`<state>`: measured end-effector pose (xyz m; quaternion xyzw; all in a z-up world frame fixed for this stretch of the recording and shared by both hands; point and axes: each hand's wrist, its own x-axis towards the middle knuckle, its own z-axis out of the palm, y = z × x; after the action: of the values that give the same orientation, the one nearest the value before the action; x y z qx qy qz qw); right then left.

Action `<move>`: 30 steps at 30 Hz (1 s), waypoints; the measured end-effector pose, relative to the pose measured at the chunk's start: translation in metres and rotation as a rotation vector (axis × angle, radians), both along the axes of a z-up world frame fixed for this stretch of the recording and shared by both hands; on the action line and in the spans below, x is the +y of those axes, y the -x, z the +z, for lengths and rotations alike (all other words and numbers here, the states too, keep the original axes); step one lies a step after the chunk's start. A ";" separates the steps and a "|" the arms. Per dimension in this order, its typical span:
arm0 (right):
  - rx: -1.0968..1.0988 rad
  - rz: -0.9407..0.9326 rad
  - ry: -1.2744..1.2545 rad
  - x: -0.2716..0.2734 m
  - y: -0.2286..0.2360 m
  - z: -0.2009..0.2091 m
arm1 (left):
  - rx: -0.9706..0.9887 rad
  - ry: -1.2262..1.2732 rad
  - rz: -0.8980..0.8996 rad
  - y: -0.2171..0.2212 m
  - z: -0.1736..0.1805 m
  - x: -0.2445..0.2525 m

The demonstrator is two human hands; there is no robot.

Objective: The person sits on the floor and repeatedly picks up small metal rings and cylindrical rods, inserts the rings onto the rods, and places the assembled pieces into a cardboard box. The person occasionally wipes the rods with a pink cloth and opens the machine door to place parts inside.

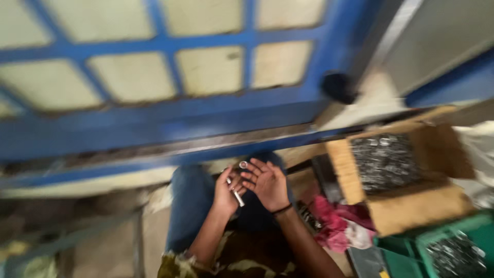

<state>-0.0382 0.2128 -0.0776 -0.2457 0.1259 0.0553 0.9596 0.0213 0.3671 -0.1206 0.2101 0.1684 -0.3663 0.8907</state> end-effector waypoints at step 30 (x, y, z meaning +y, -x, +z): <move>0.306 0.074 0.212 0.039 -0.016 -0.130 | 0.055 -0.328 0.025 -0.001 -0.100 0.051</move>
<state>-0.0219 0.2522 -0.2077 -0.3387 0.2665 0.1137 0.8952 0.0223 0.4185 -0.2210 0.3406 0.2528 -0.3282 0.8440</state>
